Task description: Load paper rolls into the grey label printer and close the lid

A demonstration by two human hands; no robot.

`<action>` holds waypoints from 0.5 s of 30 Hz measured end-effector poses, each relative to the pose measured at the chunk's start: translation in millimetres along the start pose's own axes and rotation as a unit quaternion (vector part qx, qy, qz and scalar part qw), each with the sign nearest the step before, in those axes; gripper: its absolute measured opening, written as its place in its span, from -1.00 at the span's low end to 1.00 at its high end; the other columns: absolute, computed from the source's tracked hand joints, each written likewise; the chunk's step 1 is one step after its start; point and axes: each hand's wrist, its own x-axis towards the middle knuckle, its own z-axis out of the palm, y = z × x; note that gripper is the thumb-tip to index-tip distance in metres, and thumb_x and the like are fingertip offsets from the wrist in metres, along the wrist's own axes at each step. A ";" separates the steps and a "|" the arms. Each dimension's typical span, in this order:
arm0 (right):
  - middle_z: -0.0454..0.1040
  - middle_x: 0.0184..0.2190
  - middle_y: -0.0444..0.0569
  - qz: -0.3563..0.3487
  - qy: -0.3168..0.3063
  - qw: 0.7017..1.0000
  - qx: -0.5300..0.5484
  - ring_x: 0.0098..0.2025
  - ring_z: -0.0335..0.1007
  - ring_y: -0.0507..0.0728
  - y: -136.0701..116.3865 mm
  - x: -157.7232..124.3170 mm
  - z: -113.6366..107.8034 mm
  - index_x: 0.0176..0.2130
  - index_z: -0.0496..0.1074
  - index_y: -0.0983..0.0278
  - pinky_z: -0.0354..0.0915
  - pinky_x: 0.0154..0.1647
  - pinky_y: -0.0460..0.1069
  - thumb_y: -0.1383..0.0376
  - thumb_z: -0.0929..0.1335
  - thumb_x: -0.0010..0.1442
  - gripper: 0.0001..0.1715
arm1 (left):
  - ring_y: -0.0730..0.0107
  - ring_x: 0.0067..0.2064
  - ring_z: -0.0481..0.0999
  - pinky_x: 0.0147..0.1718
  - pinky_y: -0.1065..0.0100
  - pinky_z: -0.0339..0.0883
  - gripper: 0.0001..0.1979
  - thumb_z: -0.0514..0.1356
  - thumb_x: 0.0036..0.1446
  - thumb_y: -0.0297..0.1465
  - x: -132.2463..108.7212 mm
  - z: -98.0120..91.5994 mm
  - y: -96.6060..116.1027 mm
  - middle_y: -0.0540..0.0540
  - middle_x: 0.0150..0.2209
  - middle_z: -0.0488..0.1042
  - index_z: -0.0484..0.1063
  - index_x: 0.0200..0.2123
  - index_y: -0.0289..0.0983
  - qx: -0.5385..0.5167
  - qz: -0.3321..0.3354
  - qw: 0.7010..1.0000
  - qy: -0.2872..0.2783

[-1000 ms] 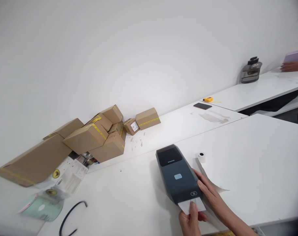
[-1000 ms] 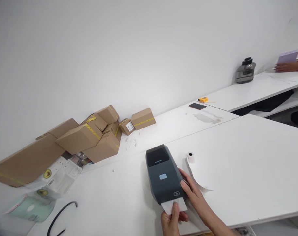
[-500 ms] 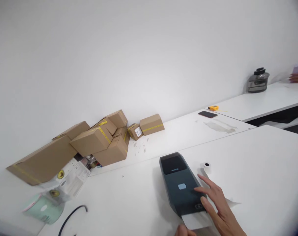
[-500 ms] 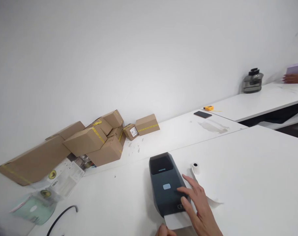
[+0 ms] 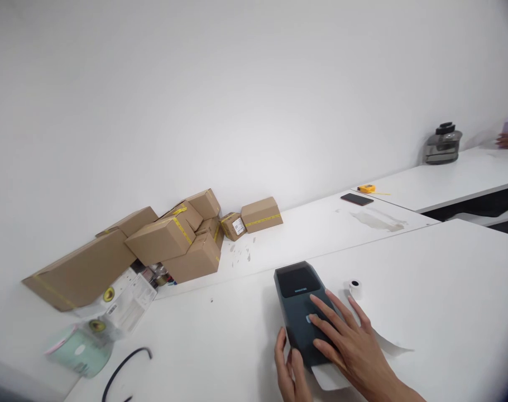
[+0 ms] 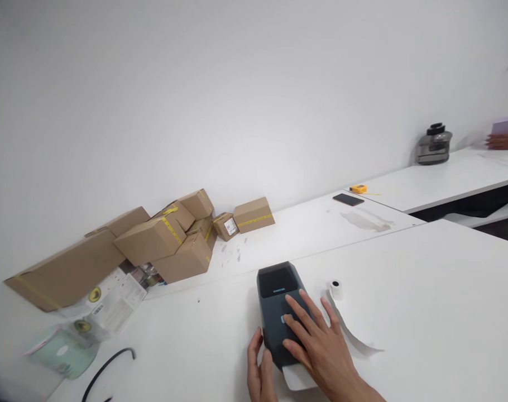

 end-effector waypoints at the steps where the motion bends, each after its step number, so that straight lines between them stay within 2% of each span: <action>1: 0.26 0.28 -0.34 0.009 -0.011 1.000 0.013 0.33 0.11 0.44 -0.4 -1.3 -1.2 0.06 0.42 -0.28 -0.26 0.36 0.46 0.04 0.34 0.24 -0.62 | 0.11 0.24 0.33 0.10 0.35 0.28 -0.38 0.17 0.08 -0.02 -1.5 1.5 1.1 -0.27 0.20 0.37 0.38 0.10 -0.30 0.004 0.001 1.000 -0.020; 3: 0.24 0.31 -0.29 0.018 -0.032 0.999 0.040 0.36 0.06 0.42 0.2 -6.2 -4.0 0.10 0.41 -0.20 -0.24 0.36 0.47 0.03 0.34 0.24 -0.58 | 0.10 0.28 0.28 0.15 0.34 0.24 -0.32 0.16 0.10 -0.01 -3.9 2.9 1.4 -0.29 0.27 0.29 0.30 0.17 -0.32 0.010 -0.003 0.998 -0.054; 5: 0.20 0.33 -0.22 0.035 -0.035 0.996 0.073 0.38 0.01 0.41 2.1 -13.7 -6.4 0.17 0.36 -0.14 -0.13 0.34 0.45 0.02 0.33 0.24 -0.49 | 0.10 0.30 0.26 0.15 0.35 0.24 -0.27 0.15 0.10 0.01 -5.4 2.6 -0.3 -0.31 0.30 0.24 0.25 0.21 -0.33 0.012 -0.006 0.997 -0.070; 8: 0.14 0.37 -0.13 0.091 0.002 0.987 0.133 0.40 -0.04 0.39 7.0 -25.1 -7.7 0.27 0.24 -0.05 0.03 0.32 0.39 0.01 0.29 0.26 -0.38 | 0.10 0.30 0.26 0.14 0.35 0.25 -0.23 0.13 0.09 0.07 -6.5 1.5 -2.5 -0.31 0.29 0.25 0.26 0.21 -0.34 0.007 -0.002 0.998 -0.065; 11: 0.18 0.35 -0.03 0.172 0.037 0.962 0.209 0.40 -0.03 0.36 13.4 -32.0 -5.4 0.29 0.22 0.07 0.05 0.34 0.36 -0.03 0.23 0.28 -0.35 | 0.10 0.31 0.24 0.15 0.36 0.25 -0.19 0.13 0.06 0.13 -6.8 1.5 -1.3 -0.28 0.29 0.27 0.29 0.20 -0.33 0.009 -0.002 0.999 -0.046; 15: 0.16 0.36 -0.04 0.259 0.019 0.919 0.298 0.40 -0.01 0.30 18.5 -37.1 1.4 0.29 0.21 0.10 0.00 0.38 0.31 -0.09 0.16 0.31 -0.33 | 0.13 0.33 0.20 0.21 0.36 0.17 -0.17 0.08 0.08 0.15 -6.9 3.9 1.9 -0.28 0.30 0.26 0.29 0.21 -0.36 0.023 -0.016 0.999 -0.023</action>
